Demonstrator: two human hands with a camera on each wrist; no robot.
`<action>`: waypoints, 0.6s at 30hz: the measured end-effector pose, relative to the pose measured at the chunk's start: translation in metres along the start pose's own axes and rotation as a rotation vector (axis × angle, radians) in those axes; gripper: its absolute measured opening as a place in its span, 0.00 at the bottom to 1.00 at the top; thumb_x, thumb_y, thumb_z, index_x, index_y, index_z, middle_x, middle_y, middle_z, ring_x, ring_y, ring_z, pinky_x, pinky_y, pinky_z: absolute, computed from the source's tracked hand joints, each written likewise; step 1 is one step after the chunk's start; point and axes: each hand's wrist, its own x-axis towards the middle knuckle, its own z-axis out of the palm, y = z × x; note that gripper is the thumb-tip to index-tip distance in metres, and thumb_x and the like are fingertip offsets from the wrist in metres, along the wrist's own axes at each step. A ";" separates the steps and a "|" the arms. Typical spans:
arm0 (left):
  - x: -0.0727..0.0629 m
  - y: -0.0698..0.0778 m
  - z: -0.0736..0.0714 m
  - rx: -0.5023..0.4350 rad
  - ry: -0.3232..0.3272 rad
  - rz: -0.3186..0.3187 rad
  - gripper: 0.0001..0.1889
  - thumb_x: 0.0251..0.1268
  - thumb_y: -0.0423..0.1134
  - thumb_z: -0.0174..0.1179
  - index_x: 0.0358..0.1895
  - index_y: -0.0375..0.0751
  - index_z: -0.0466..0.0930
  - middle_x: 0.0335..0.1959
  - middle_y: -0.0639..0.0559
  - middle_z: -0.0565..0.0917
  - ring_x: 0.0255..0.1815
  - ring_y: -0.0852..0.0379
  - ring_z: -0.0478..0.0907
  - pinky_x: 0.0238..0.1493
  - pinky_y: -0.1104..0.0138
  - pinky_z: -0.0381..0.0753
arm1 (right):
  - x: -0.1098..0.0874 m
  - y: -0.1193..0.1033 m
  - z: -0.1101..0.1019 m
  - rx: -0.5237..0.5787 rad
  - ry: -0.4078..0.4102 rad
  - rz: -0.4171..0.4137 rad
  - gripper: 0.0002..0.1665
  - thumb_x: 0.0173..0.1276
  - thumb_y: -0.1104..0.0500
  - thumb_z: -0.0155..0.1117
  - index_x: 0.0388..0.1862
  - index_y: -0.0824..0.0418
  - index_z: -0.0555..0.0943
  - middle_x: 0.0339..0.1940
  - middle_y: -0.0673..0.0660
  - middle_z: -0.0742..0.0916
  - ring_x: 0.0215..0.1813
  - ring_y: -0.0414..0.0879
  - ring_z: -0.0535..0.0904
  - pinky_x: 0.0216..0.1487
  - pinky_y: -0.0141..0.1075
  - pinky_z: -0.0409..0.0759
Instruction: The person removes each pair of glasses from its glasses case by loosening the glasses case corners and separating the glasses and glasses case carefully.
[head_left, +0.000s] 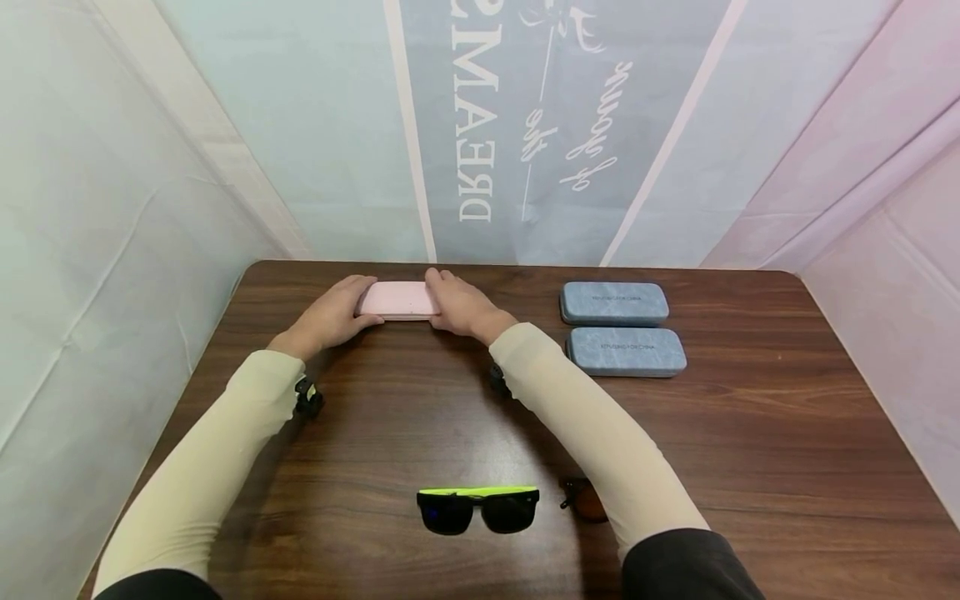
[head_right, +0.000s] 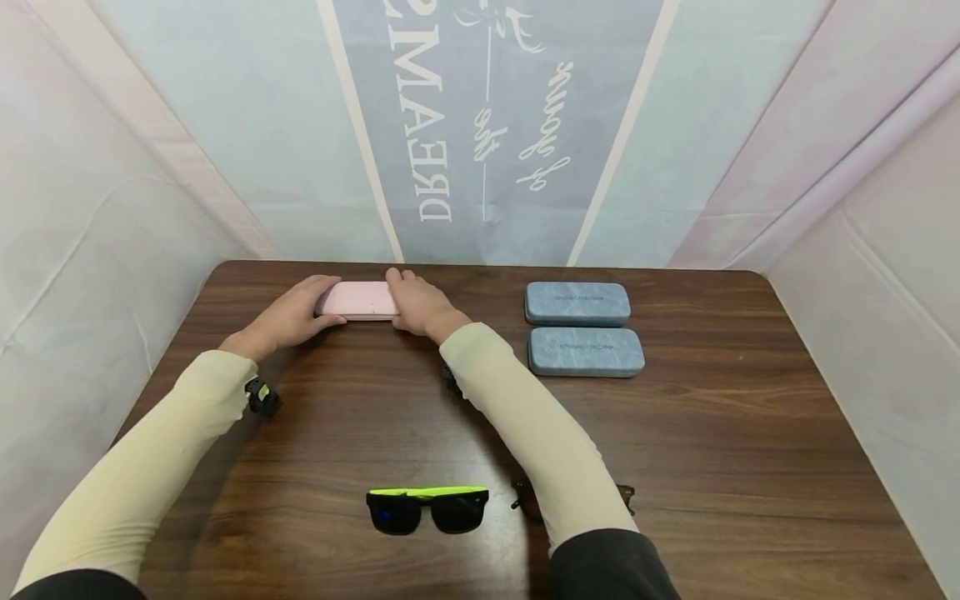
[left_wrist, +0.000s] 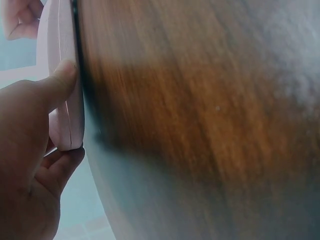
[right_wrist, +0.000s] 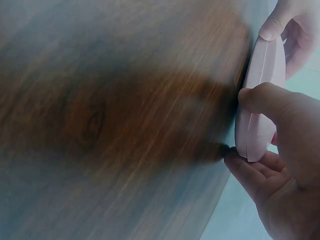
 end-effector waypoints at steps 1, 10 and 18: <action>0.000 0.000 0.000 0.000 0.001 0.003 0.39 0.69 0.44 0.68 0.75 0.27 0.61 0.72 0.32 0.67 0.73 0.37 0.64 0.72 0.47 0.63 | 0.000 0.000 0.000 0.003 -0.001 -0.001 0.28 0.69 0.57 0.70 0.58 0.62 0.64 0.49 0.59 0.76 0.51 0.52 0.75 0.56 0.41 0.75; -0.001 0.001 0.002 -0.008 0.005 0.016 0.40 0.68 0.45 0.69 0.74 0.27 0.62 0.69 0.33 0.70 0.70 0.38 0.67 0.70 0.47 0.66 | -0.002 0.001 -0.001 -0.002 -0.014 -0.007 0.29 0.69 0.56 0.71 0.58 0.63 0.65 0.51 0.60 0.77 0.52 0.51 0.75 0.56 0.41 0.75; -0.002 0.006 0.003 -0.008 0.007 0.055 0.40 0.67 0.45 0.70 0.73 0.25 0.63 0.68 0.32 0.71 0.69 0.38 0.69 0.69 0.47 0.67 | -0.009 0.004 -0.005 -0.002 -0.030 -0.001 0.30 0.68 0.55 0.73 0.58 0.62 0.66 0.50 0.59 0.77 0.51 0.50 0.75 0.55 0.41 0.76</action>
